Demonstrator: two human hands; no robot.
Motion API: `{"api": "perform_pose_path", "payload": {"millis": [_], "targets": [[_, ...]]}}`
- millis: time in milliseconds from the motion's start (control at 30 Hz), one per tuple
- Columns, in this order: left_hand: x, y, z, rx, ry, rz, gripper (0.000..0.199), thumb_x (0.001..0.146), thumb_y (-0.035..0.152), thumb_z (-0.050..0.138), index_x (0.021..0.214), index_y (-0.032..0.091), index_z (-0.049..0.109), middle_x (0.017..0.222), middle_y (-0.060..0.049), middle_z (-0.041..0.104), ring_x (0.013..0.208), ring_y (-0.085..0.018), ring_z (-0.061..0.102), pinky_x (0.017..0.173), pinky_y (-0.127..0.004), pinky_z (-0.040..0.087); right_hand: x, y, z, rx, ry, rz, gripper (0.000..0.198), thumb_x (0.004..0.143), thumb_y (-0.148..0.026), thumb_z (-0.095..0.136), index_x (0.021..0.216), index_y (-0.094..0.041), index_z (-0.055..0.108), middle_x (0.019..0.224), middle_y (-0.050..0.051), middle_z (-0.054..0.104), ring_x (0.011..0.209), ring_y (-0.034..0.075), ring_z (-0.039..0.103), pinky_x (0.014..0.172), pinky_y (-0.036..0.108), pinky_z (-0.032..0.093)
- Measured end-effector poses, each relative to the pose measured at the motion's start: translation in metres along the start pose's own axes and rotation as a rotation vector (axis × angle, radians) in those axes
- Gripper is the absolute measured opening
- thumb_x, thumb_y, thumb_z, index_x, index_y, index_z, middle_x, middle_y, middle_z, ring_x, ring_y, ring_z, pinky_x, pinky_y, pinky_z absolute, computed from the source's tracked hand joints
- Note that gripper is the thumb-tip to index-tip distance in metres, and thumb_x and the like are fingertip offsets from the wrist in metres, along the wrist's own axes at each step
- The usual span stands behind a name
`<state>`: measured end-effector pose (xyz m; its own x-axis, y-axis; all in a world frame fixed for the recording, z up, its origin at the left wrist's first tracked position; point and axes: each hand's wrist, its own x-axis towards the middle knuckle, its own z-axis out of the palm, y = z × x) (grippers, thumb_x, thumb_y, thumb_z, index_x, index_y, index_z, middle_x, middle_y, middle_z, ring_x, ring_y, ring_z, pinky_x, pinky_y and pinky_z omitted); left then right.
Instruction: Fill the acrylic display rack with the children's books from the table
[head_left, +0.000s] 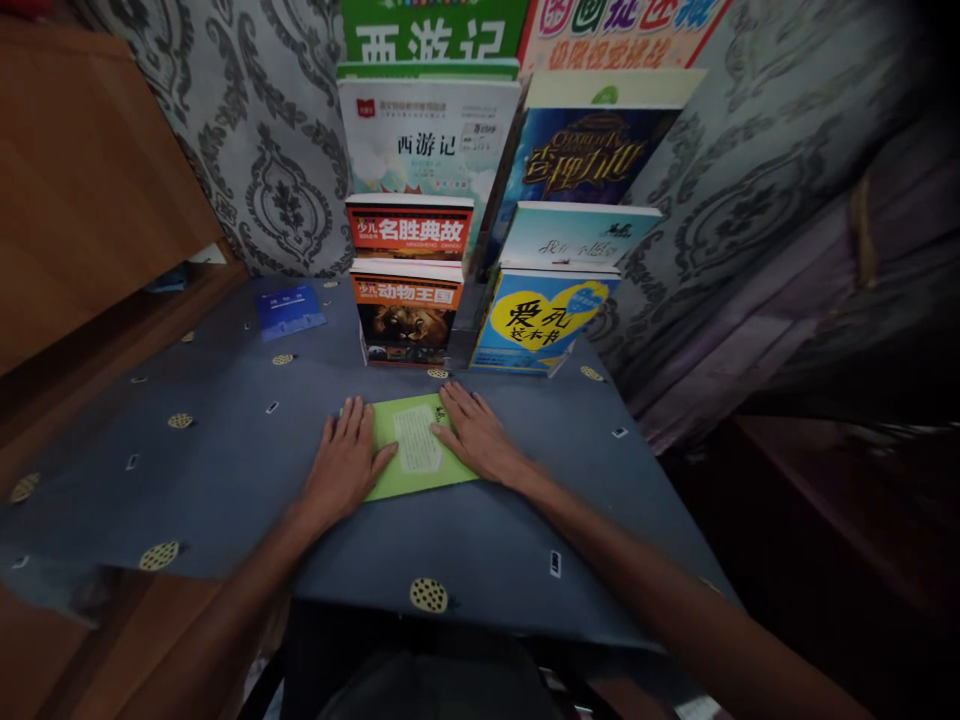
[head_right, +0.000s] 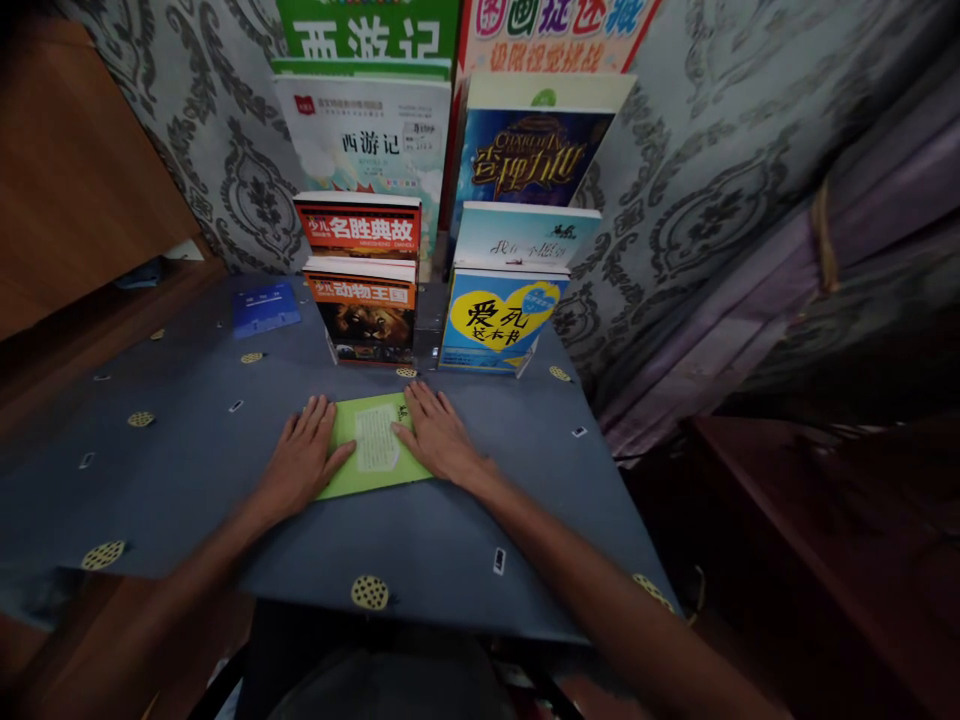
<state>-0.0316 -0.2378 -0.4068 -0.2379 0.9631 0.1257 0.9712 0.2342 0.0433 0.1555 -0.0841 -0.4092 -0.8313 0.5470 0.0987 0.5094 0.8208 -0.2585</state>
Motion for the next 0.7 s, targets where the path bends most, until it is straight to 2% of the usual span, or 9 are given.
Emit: {"api": "perform_pose_path", "payload": {"millis": [133, 233, 367, 433, 533, 633, 700], "targets": [[0.000, 0.001, -0.003, 0.015, -0.006, -0.001, 0.070, 0.101, 0.052, 0.025, 0.149, 0.002, 0.034, 0.160, -0.023, 0.031, 0.150, -0.033, 0.025, 0.118, -0.054, 0.027, -0.015, -0.005, 0.003, -0.004, 0.000, 0.014, 0.072, 0.102, -0.055, 0.028, 0.155, -0.006, 0.029, 0.162, 0.020, 0.026, 0.152, 0.030, 0.019, 0.122, 0.052, 0.022], [-0.001, 0.003, -0.006, 0.046, 0.038, 0.030, 0.066, 0.102, 0.050, 0.027, 0.147, 0.004, 0.039, 0.156, -0.024, 0.037, 0.148, -0.035, 0.030, 0.119, -0.057, 0.024, -0.036, -0.010, 0.005, -0.009, 0.032, -0.010, 0.073, 0.102, -0.057, 0.027, 0.157, -0.010, 0.024, 0.162, 0.019, 0.025, 0.152, 0.029, 0.019, 0.122, 0.053, 0.023], [-0.007, 0.011, -0.009, 0.064, 0.063, 0.225, 0.060, 0.101, 0.051, 0.034, 0.142, 0.010, 0.049, 0.150, -0.020, 0.048, 0.144, -0.033, 0.038, 0.119, -0.053, 0.029, -0.064, -0.020, 0.008, -0.027, 0.063, -0.016, 0.075, 0.101, -0.057, 0.032, 0.158, -0.010, 0.023, 0.161, 0.020, 0.027, 0.152, 0.030, 0.019, 0.122, 0.054, 0.024], [-0.011, 0.018, -0.011, 0.075, 0.063, 0.332, 0.068, 0.096, 0.060, 0.040, 0.143, 0.011, 0.048, 0.151, -0.019, 0.048, 0.144, -0.035, 0.038, 0.117, -0.052, 0.033, -0.077, -0.026, 0.010, -0.031, 0.072, -0.012, 0.076, 0.099, -0.057, 0.038, 0.157, -0.009, 0.025, 0.161, 0.020, 0.027, 0.152, 0.032, 0.020, 0.121, 0.055, 0.026], [-0.015, 0.028, -0.016, 0.113, 0.038, 0.393, 0.076, 0.092, 0.065, 0.046, 0.144, 0.010, 0.046, 0.151, -0.022, 0.047, 0.142, -0.039, 0.039, 0.114, -0.055, 0.037, -0.095, -0.037, 0.011, -0.025, 0.087, -0.006, 0.073, 0.098, -0.051, 0.047, 0.155, -0.007, 0.030, 0.160, 0.021, 0.030, 0.151, 0.034, 0.022, 0.120, 0.055, 0.029], [-0.016, 0.039, -0.022, 0.160, -0.026, 0.415, 0.065, 0.096, 0.055, 0.047, 0.143, 0.011, 0.048, 0.147, -0.024, 0.050, 0.138, -0.040, 0.045, 0.107, -0.054, 0.045, -0.110, -0.046, 0.010, -0.011, 0.123, -0.012, 0.067, 0.097, -0.042, 0.052, 0.152, -0.007, 0.036, 0.158, 0.021, 0.035, 0.150, 0.036, 0.023, 0.119, 0.056, 0.032], [-0.019, 0.048, -0.024, 0.209, -0.056, 0.434, 0.053, 0.099, 0.040, 0.046, 0.143, 0.011, 0.048, 0.144, -0.027, 0.051, 0.133, -0.041, 0.050, 0.101, -0.055, 0.049, -0.115, -0.050, 0.006, -0.005, 0.149, -0.042, 0.062, 0.096, -0.035, 0.053, 0.149, -0.006, 0.041, 0.154, 0.022, 0.042, 0.149, 0.036, 0.027, 0.119, 0.057, 0.032]]}}
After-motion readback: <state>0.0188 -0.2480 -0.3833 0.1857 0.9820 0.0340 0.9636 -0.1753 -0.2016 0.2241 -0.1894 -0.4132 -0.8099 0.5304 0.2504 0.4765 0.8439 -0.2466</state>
